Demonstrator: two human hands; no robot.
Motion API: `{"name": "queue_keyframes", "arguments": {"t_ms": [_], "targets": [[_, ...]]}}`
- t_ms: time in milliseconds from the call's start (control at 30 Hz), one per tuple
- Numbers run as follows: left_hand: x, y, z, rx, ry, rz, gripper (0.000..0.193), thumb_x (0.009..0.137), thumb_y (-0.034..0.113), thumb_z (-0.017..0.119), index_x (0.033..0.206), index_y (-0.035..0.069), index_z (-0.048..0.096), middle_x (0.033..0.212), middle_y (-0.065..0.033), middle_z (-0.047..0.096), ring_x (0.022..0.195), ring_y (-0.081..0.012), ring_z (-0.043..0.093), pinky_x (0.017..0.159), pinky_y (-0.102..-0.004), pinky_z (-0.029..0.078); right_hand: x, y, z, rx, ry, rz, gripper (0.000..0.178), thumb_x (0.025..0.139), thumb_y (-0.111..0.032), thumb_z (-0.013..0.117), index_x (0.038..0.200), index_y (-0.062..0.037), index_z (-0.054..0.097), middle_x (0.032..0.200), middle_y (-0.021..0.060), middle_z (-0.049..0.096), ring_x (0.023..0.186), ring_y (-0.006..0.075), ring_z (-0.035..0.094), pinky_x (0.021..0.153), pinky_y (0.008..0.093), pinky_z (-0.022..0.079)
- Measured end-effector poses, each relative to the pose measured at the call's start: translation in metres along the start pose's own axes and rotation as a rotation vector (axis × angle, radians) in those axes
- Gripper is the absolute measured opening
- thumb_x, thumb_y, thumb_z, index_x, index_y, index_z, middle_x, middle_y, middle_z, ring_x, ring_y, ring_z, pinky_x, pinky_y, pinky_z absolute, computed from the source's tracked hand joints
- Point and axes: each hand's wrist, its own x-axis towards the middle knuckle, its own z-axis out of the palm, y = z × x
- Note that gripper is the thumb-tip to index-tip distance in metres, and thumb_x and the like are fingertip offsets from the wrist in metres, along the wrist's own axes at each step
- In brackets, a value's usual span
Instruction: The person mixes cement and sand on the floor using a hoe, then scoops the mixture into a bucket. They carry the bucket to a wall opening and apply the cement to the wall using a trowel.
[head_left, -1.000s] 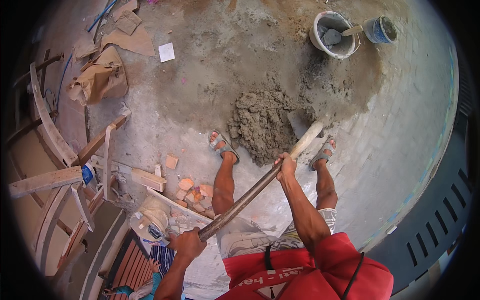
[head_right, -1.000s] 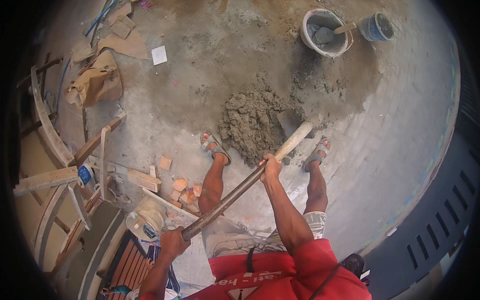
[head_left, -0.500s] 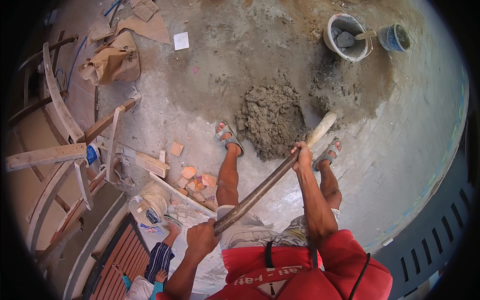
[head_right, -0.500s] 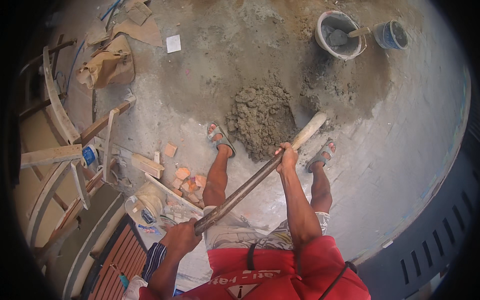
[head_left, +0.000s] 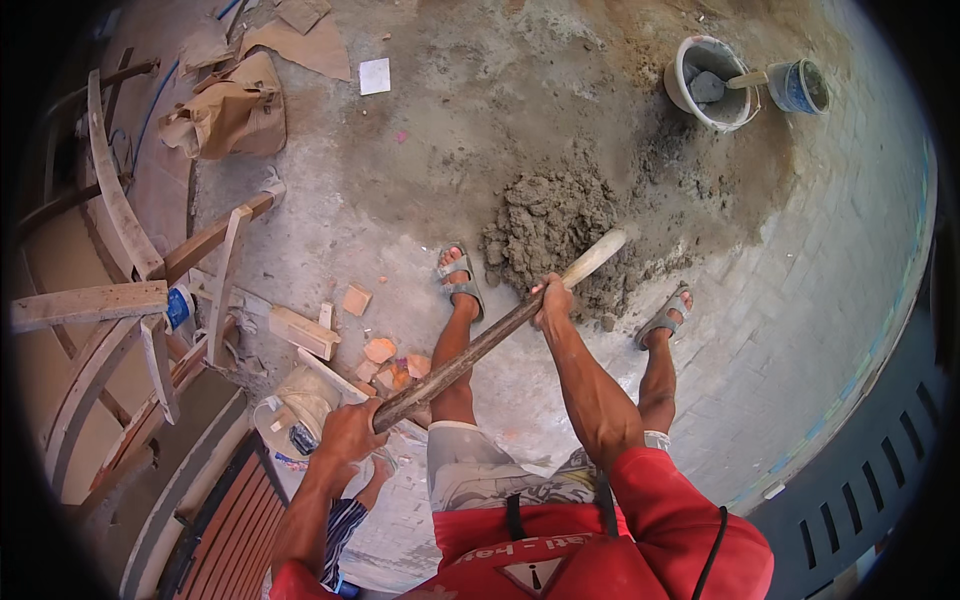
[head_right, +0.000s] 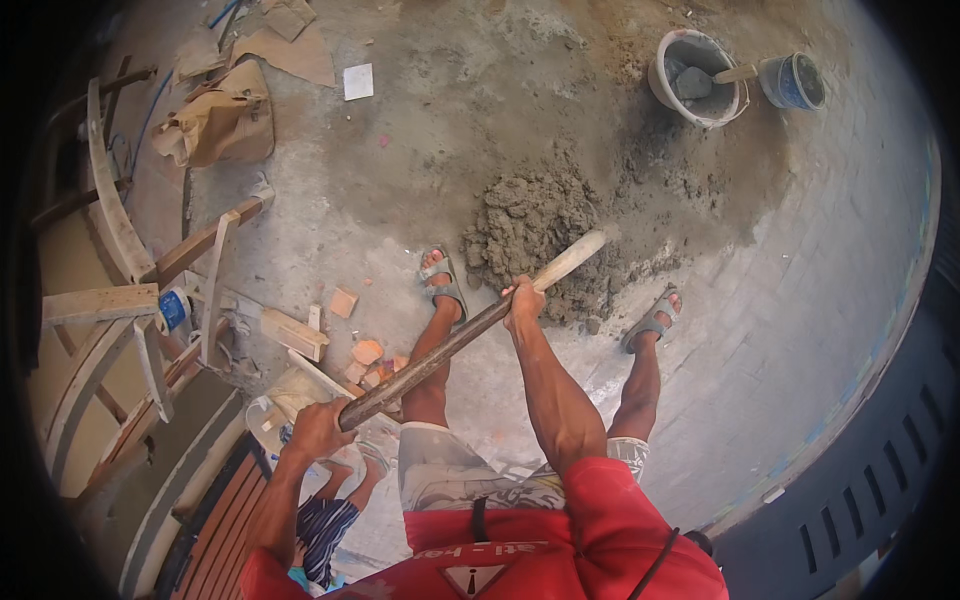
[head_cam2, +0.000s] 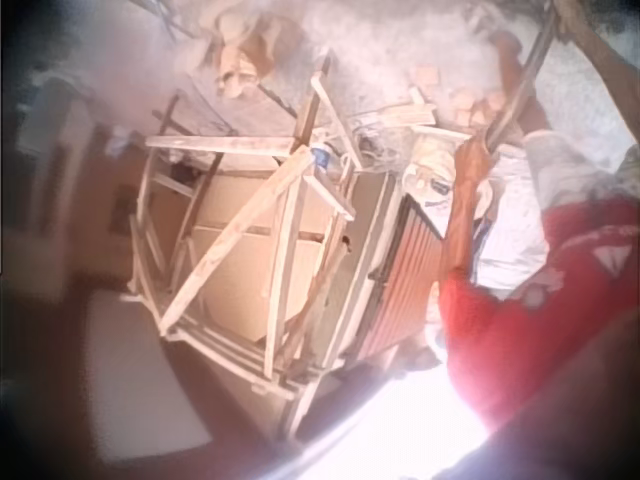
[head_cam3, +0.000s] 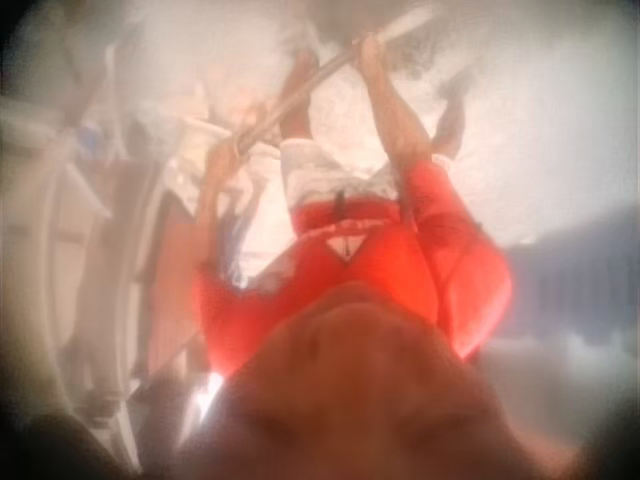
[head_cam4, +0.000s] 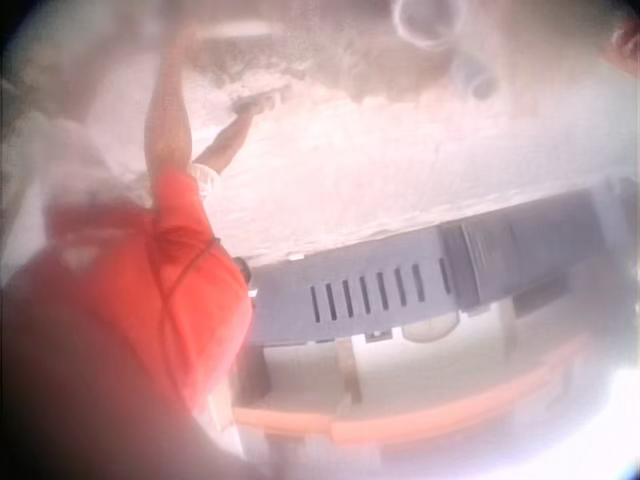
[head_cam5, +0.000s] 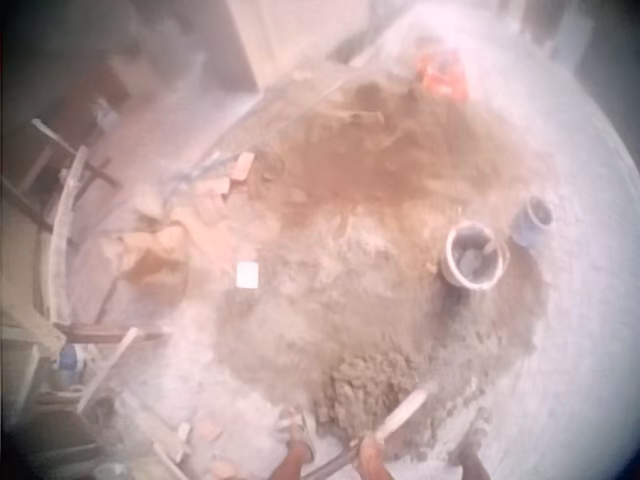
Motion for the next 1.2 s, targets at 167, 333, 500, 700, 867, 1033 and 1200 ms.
{"name": "queue_keyframes", "arguments": {"t_ms": [167, 333, 500, 700, 867, 1033, 1200], "targets": [[0.013, -0.131, 0.053, 0.085, 0.207, 0.063, 0.038, 0.060, 0.016, 0.076, 0.093, 0.007, 0.060, 0.087, -0.0115, 0.065, 0.083, -0.0323, 0.062, 0.074, -0.0426, 0.049, -0.084, 0.049, 0.000, 0.165, -0.098, 0.062, 0.014, 0.078, 0.000, 0.059, 0.085, -0.0026, 0.046, 0.069, 0.0080, 0.053, 0.059, 0.0196, 0.056, 0.055, 0.0341, 0.051], [-0.012, -0.159, 0.083, 0.151, 0.245, 0.015, 0.036, 0.058, 0.011, 0.077, 0.090, 0.010, 0.061, 0.088, -0.0084, 0.061, 0.087, -0.0304, 0.057, 0.077, -0.0427, 0.046, -0.150, 0.049, -0.045, 0.240, -0.201, 0.081, 0.015, 0.078, 0.003, 0.059, 0.083, -0.0045, 0.047, 0.076, 0.0075, 0.054, 0.070, 0.0210, 0.058, 0.067, 0.0362, 0.054], [-0.017, -0.175, 0.109, 0.119, 0.298, -0.035, 0.032, 0.059, 0.008, 0.074, 0.088, 0.011, 0.061, 0.089, -0.0072, 0.060, 0.091, -0.0292, 0.055, 0.079, -0.0420, 0.045, -0.219, 0.031, -0.066, 0.247, -0.322, 0.127, 0.016, 0.078, 0.004, 0.060, 0.083, -0.0061, 0.049, 0.080, 0.0083, 0.056, 0.077, 0.0234, 0.060, 0.077, 0.0375, 0.052], [0.002, -0.193, 0.124, 0.139, 0.282, -0.157, 0.026, 0.064, 0.008, 0.071, 0.089, 0.011, 0.062, 0.091, -0.0057, 0.060, 0.094, -0.0287, 0.054, 0.078, -0.0432, 0.045, -0.227, 0.035, -0.074, 0.190, -0.356, 0.236, 0.018, 0.077, 0.003, 0.061, 0.084, -0.0079, 0.049, 0.085, 0.0075, 0.058, 0.087, 0.0247, 0.061, 0.084, 0.0366, 0.049], [-0.047, -0.189, 0.127, 0.130, 0.433, -0.121, 0.024, 0.061, 0.006, 0.070, 0.083, 0.009, 0.062, 0.085, -0.0092, 0.058, 0.089, -0.0316, 0.053, 0.077, -0.0438, 0.042, -0.263, 0.030, -0.098, 0.281, -0.434, 0.351, 0.021, 0.077, 0.009, 0.055, 0.085, -0.0094, 0.049, 0.088, 0.0085, 0.057, 0.093, 0.0246, 0.059, 0.085, 0.0381, 0.046], [-0.134, -0.130, 0.088, 0.083, 0.369, -0.088, 0.021, 0.059, 0.007, 0.072, 0.077, 0.007, 0.062, 0.077, -0.0123, 0.061, 0.079, -0.0338, 0.057, 0.072, -0.0443, 0.045, -0.285, 0.006, -0.111, 0.264, -0.426, 0.394, 0.013, 0.076, 0.004, 0.055, 0.081, -0.0073, 0.049, 0.080, 0.0100, 0.056, 0.084, 0.0267, 0.058, 0.083, 0.0367, 0.046], [-0.121, -0.014, 0.075, 0.079, 0.336, -0.235, 0.011, 0.066, 0.010, 0.068, 0.074, 0.008, 0.062, 0.072, -0.0147, 0.064, 0.064, -0.0357, 0.062, 0.061, -0.0469, 0.049, -0.130, 0.017, -0.083, 0.174, -0.354, 0.405, 0.006, 0.077, -0.007, 0.053, 0.075, -0.0046, 0.048, 0.064, 0.0089, 0.052, 0.061, 0.0259, 0.053, 0.066, 0.0370, 0.048]]}}
